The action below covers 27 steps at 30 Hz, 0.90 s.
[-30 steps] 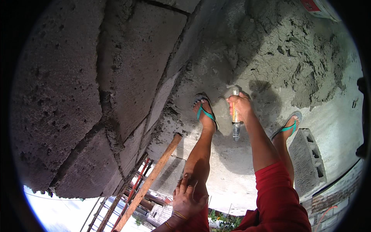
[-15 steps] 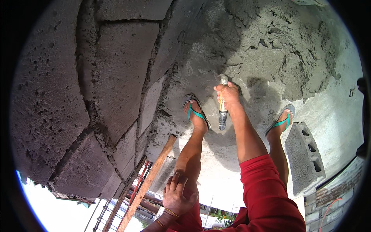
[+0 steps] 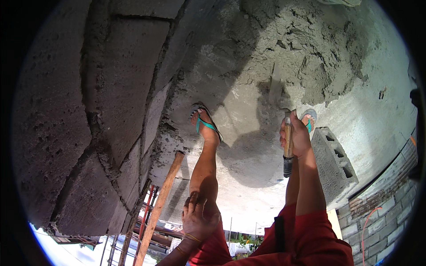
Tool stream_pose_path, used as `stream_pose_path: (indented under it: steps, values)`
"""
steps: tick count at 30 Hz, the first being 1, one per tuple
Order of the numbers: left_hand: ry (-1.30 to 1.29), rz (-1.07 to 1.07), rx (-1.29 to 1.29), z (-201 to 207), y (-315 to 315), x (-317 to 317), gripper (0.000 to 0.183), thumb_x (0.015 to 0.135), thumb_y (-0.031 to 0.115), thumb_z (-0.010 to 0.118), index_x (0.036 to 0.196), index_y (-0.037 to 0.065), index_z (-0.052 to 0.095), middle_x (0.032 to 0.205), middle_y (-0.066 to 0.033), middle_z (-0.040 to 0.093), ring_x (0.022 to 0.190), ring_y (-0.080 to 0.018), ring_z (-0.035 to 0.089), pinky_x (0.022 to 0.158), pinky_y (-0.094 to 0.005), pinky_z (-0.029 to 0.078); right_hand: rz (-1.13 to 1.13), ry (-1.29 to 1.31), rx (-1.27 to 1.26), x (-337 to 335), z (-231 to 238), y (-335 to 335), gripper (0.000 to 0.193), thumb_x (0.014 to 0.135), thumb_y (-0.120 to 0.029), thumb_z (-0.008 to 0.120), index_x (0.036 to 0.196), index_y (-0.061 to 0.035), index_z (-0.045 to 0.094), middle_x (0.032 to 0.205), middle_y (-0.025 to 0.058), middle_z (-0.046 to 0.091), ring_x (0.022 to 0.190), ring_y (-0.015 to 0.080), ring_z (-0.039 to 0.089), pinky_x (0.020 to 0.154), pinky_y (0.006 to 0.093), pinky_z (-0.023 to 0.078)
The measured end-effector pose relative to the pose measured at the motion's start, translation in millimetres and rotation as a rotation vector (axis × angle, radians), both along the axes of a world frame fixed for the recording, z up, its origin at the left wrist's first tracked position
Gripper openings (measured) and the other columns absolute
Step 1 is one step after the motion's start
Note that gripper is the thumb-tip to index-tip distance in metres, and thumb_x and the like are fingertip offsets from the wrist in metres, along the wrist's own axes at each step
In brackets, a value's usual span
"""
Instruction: The person breaks a concrete block with a hammer, places it on a wall, and applies mortar with a trowel to secure the blocks. The person repeatedly scoops mortar and spreads it along the top of the block wall.
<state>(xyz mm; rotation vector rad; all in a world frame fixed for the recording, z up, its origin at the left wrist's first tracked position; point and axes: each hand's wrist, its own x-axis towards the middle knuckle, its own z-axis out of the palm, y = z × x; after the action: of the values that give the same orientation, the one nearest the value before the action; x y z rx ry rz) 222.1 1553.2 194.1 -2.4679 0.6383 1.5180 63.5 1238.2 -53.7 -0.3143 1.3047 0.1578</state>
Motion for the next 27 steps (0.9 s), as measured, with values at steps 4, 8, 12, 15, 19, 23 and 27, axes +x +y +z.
stream_pose_path:
  steps: [4, 8, 12, 15, 19, 23, 27]
  values:
    - [0.026, 0.013, 0.037, -0.5, 1.5, -4.6, 0.071, 0.075, 0.04, 0.077, 0.136, 0.009, 0.057, 0.153, -0.0195, 0.042, 0.138, -0.0424, 0.041, 0.11, -0.0534, 0.037, 0.461, 0.291, -0.439, 23.2, -56.4, 10.8, 0.064, 0.098, -0.067, 0.048, 0.087, -0.0039, 0.056, 0.058, 0.007, 0.051, 0.039, 0.0189, 0.051, 0.039, 0.0351, 0.043]
    - [0.012, -0.021, 0.089, -1.7, -3.6, -11.5, 0.073, 0.075, 0.041, 0.077, 0.137, 0.008, 0.057, 0.153, -0.0194, 0.042, 0.136, -0.0425, 0.042, 0.11, -0.0535, 0.038, 0.783, 0.38, -0.334, 10.0, -81.9, 45.2, 0.068, 0.1, -0.063, 0.046, 0.094, 0.0028, 0.061, 0.069, 0.0233, 0.064, 0.051, 0.0339, 0.065, 0.051, 0.0439, 0.052]
    - [-0.014, -0.021, -0.001, -2.4, -3.7, -17.2, 0.072, 0.075, 0.043, 0.077, 0.136, 0.009, 0.058, 0.153, -0.0181, 0.042, 0.137, -0.0421, 0.041, 0.11, -0.0535, 0.038, 0.901, 0.378, -0.486, -27.3, -61.1, 33.1, 0.068, 0.1, -0.062, 0.047, 0.098, 0.0046, 0.063, 0.075, 0.0279, 0.065, 0.065, 0.0422, 0.067, 0.06, 0.048, 0.054]
    - [0.004, -0.045, 0.035, -3.7, 0.2, -22.7, 0.071, 0.076, 0.043, 0.077, 0.135, 0.009, 0.059, 0.154, -0.0167, 0.042, 0.138, -0.0414, 0.039, 0.111, -0.0533, 0.037, 0.785, 0.417, -0.832, -30.9, -74.5, 4.0, 0.069, 0.099, -0.063, 0.047, 0.096, 0.0042, 0.062, 0.063, 0.0201, 0.062, 0.053, 0.0335, 0.067, 0.052, 0.0448, 0.053]
    - [-0.048, -0.082, 0.026, -5.3, -1.7, -28.7, 0.065, 0.076, 0.04, 0.077, 0.131, 0.008, 0.061, 0.152, -0.0144, 0.045, 0.136, -0.0408, 0.042, 0.111, -0.0522, 0.037, 1.077, 0.464, -0.7, -13.5, -92.4, 7.5, 0.069, 0.1, -0.059, 0.047, 0.103, 0.0084, 0.064, 0.092, 0.034, 0.068, 0.079, 0.052, 0.068, 0.072, 0.0535, 0.055]
    - [-0.057, -0.101, 0.022, -4.5, -9.6, -32.0, 0.063, 0.077, 0.039, 0.077, 0.129, 0.007, 0.062, 0.152, -0.0147, 0.046, 0.135, -0.0413, 0.043, 0.112, -0.0515, 0.037, 0.77, 0.407, -0.34, -18.4, -38.0, 7.3, 0.068, 0.1, -0.06, 0.048, 0.104, 0.0065, 0.063, 0.076, 0.0262, 0.066, 0.053, 0.0383, 0.065, 0.055, 0.0477, 0.053]
    - [-0.034, -0.117, -0.007, -4.6, -8.8, -31.3, 0.062, 0.077, 0.039, 0.077, 0.127, 0.006, 0.062, 0.152, -0.0154, 0.046, 0.137, -0.0398, 0.042, 0.112, -0.0515, 0.036, 0.315, 0.406, -0.575, -27.0, 3.7, -59.4, 0.068, 0.1, -0.064, 0.046, 0.096, 0.0026, 0.058, 0.061, 0.0073, 0.054, 0.041, 0.0167, 0.051, 0.04, 0.0319, 0.042]
